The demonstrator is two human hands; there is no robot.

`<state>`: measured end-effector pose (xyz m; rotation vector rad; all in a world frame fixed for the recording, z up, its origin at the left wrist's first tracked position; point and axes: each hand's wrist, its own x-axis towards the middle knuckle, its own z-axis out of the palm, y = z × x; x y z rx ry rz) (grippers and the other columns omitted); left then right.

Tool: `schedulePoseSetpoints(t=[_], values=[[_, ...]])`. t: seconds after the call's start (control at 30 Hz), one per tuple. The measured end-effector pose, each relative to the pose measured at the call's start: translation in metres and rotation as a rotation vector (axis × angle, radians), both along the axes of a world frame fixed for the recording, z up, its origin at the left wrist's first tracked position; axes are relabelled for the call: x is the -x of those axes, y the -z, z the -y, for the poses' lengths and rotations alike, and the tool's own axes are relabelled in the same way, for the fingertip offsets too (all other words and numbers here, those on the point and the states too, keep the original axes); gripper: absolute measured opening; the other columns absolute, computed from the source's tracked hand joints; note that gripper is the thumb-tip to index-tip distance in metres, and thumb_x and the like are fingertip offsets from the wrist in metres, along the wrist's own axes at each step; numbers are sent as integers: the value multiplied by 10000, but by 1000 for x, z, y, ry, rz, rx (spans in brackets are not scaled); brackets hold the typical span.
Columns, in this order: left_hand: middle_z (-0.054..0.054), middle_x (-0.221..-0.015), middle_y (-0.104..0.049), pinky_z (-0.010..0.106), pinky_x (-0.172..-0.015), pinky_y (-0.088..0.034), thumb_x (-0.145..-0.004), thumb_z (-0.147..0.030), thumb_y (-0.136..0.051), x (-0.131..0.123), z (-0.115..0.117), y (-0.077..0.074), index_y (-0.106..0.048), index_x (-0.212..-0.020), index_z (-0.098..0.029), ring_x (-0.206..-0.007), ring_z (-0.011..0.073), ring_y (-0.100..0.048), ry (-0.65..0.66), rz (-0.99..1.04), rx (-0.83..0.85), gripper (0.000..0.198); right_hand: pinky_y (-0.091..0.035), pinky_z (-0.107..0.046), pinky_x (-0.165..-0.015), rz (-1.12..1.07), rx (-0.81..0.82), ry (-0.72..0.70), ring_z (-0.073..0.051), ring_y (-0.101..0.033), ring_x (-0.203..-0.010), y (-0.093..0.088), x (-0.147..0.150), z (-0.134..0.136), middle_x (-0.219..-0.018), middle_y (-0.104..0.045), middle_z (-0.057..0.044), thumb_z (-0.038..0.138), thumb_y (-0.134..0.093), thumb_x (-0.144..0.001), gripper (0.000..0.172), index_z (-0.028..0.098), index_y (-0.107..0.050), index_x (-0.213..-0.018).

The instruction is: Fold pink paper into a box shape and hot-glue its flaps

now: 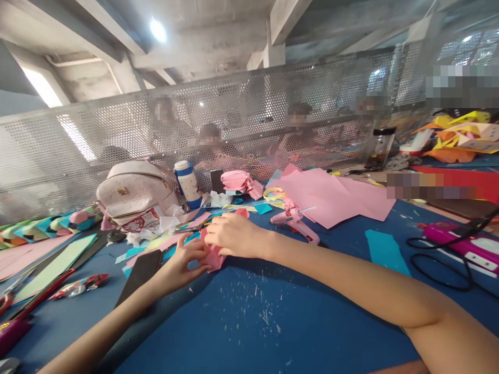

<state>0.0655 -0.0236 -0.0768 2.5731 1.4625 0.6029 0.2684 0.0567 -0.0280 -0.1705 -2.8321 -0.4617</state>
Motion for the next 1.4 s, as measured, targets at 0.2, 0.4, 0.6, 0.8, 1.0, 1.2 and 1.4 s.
schedulePoseSetpoints(t=[0.2, 0.4, 0.6, 0.8, 1.0, 1.2, 1.4], values=[[4, -955, -597, 563, -1102, -104, -795, -145, -564, -5, 3, 0, -615, -826, -232, -982, 204, -546, -11, -48, -63, 105, -313, -371, -880, 123, 113, 61, -211, -558, -926, 7, 2, 1, -886, -674, -58, 89, -533, -866, 160, 164, -670, -835], [46, -1201, -533, 542, -1122, -81, -775, -89, -545, -5, 3, 1, -595, -944, -253, -1194, 233, -473, 16, -44, -98, 241, -322, -266, -582, 221, 473, 187, -179, -582, -701, 19, 5, -1, -744, -662, -20, 234, -647, -767, 105, 179, -689, -846], [64, -1265, -531, 556, -1112, -98, -789, -194, -641, -2, 0, 8, -616, -997, -267, -1237, 267, -450, 13, -48, -108, 222, -272, -225, -486, 221, 594, 208, -125, -542, -596, 23, 7, -4, -668, -612, 12, 238, -635, -750, 85, 157, -658, -768], [59, -1303, -532, 579, -1106, -109, -818, -256, -637, -2, -1, 10, -656, -994, -280, -1247, 289, -436, 2, -49, -108, 179, -283, -215, -490, 231, 602, 196, -125, -561, -626, 19, 5, -4, -714, -630, 19, 243, -643, -750, 91, 167, -660, -796], [46, -1321, -529, 584, -1111, -84, -836, -270, -610, -3, 0, 9, -667, -982, -281, -1260, 291, -420, 9, -34, -92, 157, -293, -236, -534, 244, 523, 197, -175, -599, -743, 22, 3, -4, -829, -676, -22, 251, -692, -729, 204, 179, -682, -919], [48, -1308, -534, 582, -1113, -72, -826, -236, -605, -5, -1, 12, -667, -930, -264, -1248, 280, -431, -17, 0, -101, 124, -344, -272, -619, 171, 416, 218, -189, -607, -776, 11, 1, 3, -852, -681, -35, 164, -608, -802, 131, 179, -672, -916], [36, -1287, -553, 575, -1110, -124, -817, -256, -629, -3, -3, 12, -664, -857, -249, -1225, 273, -458, -11, 78, -77, 54, -393, -322, -767, -65, 69, -13, -186, -562, -888, -1, -23, 23, -914, -658, -33, 320, -635, -874, 140, 180, -640, -872]])
